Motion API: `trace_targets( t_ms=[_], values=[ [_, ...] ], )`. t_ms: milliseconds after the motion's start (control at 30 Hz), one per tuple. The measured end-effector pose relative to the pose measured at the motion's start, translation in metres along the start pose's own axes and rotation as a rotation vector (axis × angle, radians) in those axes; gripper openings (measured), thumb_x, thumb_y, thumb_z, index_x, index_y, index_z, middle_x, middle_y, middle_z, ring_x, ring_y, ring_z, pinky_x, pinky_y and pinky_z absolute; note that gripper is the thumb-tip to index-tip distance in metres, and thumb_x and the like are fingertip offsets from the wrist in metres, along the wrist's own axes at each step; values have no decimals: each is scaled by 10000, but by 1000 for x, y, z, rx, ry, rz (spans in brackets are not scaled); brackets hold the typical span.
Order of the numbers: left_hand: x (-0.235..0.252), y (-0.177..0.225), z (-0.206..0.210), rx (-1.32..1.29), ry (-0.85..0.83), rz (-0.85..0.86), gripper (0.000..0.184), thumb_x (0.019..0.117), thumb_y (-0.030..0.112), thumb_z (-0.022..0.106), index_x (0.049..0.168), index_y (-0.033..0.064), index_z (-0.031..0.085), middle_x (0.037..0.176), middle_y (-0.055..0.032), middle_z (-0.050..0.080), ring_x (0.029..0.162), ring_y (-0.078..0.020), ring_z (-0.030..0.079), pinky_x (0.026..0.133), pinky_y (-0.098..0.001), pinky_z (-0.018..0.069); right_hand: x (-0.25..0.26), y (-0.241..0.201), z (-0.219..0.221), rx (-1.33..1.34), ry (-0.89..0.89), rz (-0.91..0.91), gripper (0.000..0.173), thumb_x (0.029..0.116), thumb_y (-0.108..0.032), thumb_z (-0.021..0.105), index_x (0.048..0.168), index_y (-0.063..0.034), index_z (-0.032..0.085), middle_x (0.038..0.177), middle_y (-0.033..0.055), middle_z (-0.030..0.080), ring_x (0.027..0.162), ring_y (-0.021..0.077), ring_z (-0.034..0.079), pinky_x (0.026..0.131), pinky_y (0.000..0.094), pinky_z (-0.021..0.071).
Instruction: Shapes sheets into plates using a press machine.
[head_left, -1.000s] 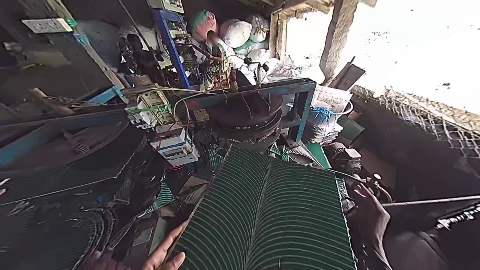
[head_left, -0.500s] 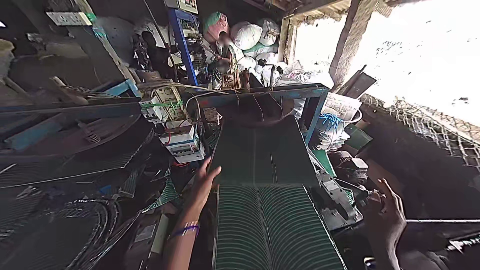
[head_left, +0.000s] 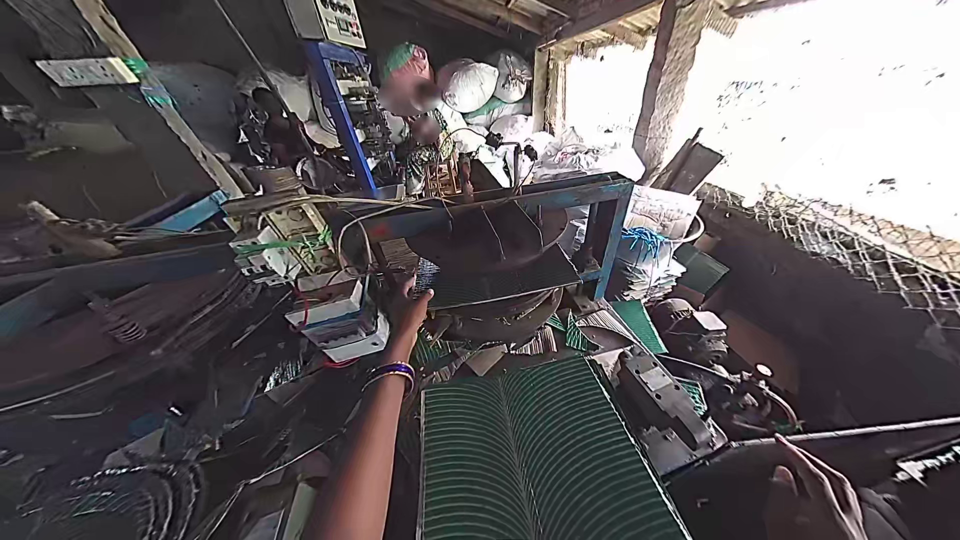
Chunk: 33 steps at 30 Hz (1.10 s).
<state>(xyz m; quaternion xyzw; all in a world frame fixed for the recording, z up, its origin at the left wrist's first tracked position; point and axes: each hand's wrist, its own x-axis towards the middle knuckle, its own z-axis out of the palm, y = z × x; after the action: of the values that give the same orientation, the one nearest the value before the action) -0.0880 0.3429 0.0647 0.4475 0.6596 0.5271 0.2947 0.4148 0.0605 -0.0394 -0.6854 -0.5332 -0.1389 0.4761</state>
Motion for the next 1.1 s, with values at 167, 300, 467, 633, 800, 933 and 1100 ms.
trace_targets(
  t_ms=[167,300,467,633,800,933,1100],
  values=[
    [3,-4,-9,35,-11,0,582,991,145,664,1515,29,437,1473,-266,481,1180,-375,578,887,-513,515,13,-2,15,39,34,-7,402,958,-121,470,1230,110,655,1236,350,618,1177,495,586,1031,551,456],
    [6,-2,-9,70,-28,3,579,983,161,674,1506,38,457,1467,-257,488,1108,-352,608,842,-493,529,25,-10,26,114,69,2,381,976,-130,496,1226,106,661,1253,337,620,1196,488,582,1032,565,461],
    [-20,4,-19,-28,73,-91,791,1031,489,562,1611,70,224,1439,-290,487,1058,-376,627,822,-509,543,68,-12,56,2,-11,-14,363,988,-182,513,1242,6,691,1239,285,646,1211,502,576,1025,659,428],
    [-145,-49,-1,82,-102,121,566,1065,355,475,1464,-43,424,1254,-245,603,968,-286,657,809,-456,567,112,5,140,-191,-200,-38,326,948,-3,591,1263,-13,677,1164,274,683,1079,481,665,843,645,536],
    [-246,-121,48,796,-352,555,541,988,540,492,1376,195,646,1459,-91,562,1335,-333,527,1090,-545,424,120,-5,146,-288,-392,74,285,992,-50,549,1237,-16,691,1210,254,683,1144,454,652,897,632,523],
    [-247,-117,47,838,-343,576,521,996,513,492,1378,190,640,1467,-81,556,1317,-326,534,1053,-542,434,119,-10,146,-250,-376,77,266,987,-33,547,1205,4,693,1178,259,691,1119,467,658,871,648,519],
    [-248,-115,46,867,-339,574,517,1005,516,476,1386,205,634,1476,-60,550,1326,-302,530,1058,-522,438,116,-7,149,-243,-328,66,250,980,-22,545,1168,6,707,1144,266,694,1089,467,667,856,644,524]
  ],
)
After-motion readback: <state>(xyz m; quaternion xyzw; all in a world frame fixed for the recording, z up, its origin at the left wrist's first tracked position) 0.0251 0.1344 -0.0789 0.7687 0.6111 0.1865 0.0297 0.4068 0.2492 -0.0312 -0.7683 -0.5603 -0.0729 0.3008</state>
